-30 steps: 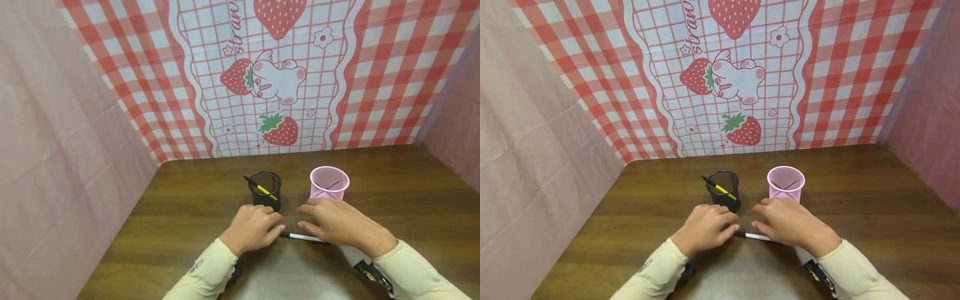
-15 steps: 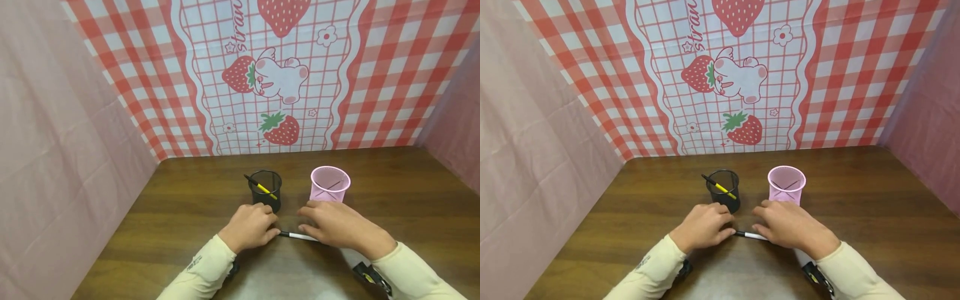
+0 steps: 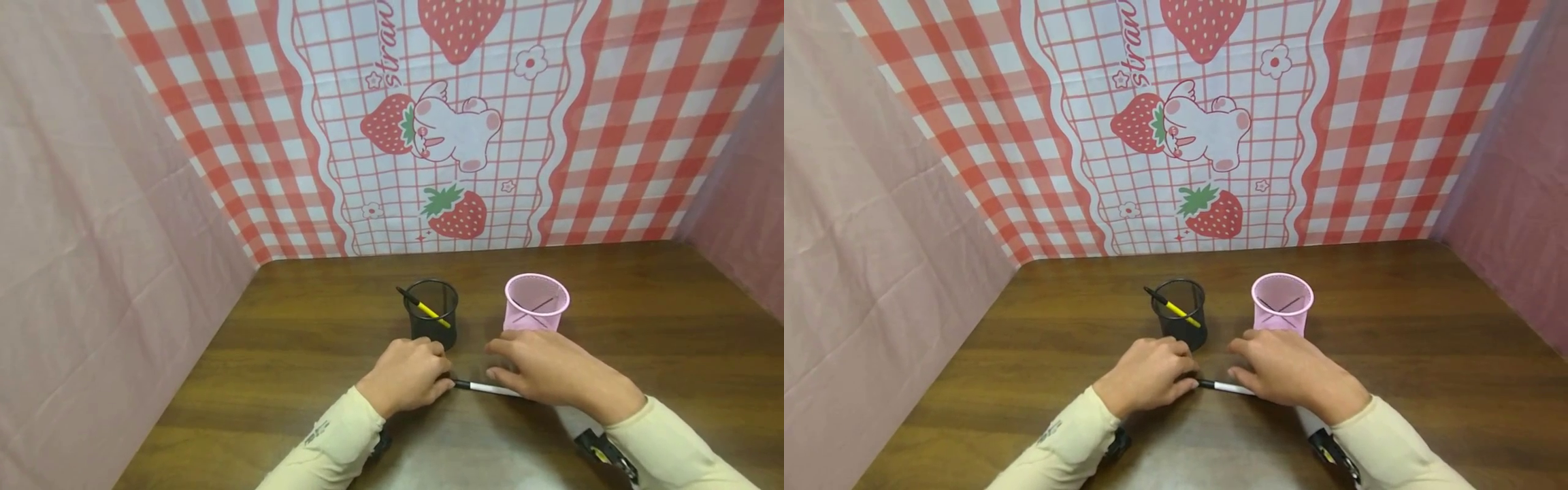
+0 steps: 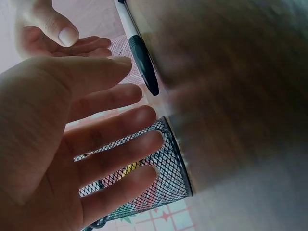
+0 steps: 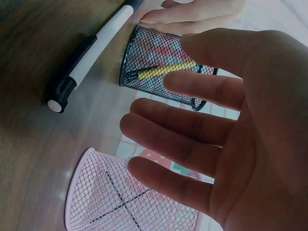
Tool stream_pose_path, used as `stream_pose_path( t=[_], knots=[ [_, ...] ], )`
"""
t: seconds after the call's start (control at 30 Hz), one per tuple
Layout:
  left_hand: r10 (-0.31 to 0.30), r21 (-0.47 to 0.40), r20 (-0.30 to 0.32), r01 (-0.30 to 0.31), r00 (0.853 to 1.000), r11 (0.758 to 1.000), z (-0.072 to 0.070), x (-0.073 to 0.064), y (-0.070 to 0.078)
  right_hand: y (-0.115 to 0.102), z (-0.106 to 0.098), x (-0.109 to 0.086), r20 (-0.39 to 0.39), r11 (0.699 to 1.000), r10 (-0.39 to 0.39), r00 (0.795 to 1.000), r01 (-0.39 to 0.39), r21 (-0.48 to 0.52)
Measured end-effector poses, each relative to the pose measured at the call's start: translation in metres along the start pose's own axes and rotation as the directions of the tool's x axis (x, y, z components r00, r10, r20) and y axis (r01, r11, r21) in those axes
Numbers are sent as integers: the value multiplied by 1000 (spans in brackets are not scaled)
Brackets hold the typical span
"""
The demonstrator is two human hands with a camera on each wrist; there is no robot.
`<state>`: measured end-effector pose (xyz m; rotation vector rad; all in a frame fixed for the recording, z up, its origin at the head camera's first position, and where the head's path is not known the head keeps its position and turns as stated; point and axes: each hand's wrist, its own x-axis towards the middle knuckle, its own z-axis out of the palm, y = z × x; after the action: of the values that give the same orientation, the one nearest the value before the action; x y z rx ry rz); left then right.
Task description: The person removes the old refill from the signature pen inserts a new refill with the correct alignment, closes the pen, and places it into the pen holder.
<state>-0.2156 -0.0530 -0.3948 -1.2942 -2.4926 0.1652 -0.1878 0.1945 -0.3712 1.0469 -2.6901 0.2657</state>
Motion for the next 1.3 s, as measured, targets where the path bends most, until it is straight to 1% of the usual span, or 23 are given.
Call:
stream_pose_path(
  t=[0.23, 0.53, 0.83, 0.97, 1.03, 1.1, 1.2, 1.3],
  knots=[
    [3, -1, 33, -3, 999, 1000, 1, 0, 2, 0, -1, -1, 23, 1000, 14, 1000, -14, 5],
    [-5, -14, 52, 6, 999, 1000, -1, 2, 6, 0, -1, 0, 48, 1000, 27, 998, -27, 13],
    [-9, 4, 55, 9, 998, 1000, 0, 5, 6, 1, 0, 0, 30, 1000, 19, 999, -19, 0],
    [-5, 26, 57, 3, 998, 1000, 0, 7, 6, 2, 1, -1, 21, 1000, 2, 1000, -2, -4],
    [6, 41, 47, -8, 999, 999, 1, 7, 6, 1, 1, -1, 14, 1000, -5, 1000, 5, -10],
    [22, 48, 22, -23, 1000, 999, 1, 7, 6, 1, 2, -1, 13, 1000, -11, 1000, 11, -12],
    [42, 57, -47, -39, 998, 998, 1, 6, 6, 0, 2, -1, 16, 1000, -10, 1000, 10, -7],
    [55, 66, -119, -47, 991, 997, 1, 5, 5, 0, 3, -1, 23, 1000, -6, 1000, 6, 2]
  ],
)
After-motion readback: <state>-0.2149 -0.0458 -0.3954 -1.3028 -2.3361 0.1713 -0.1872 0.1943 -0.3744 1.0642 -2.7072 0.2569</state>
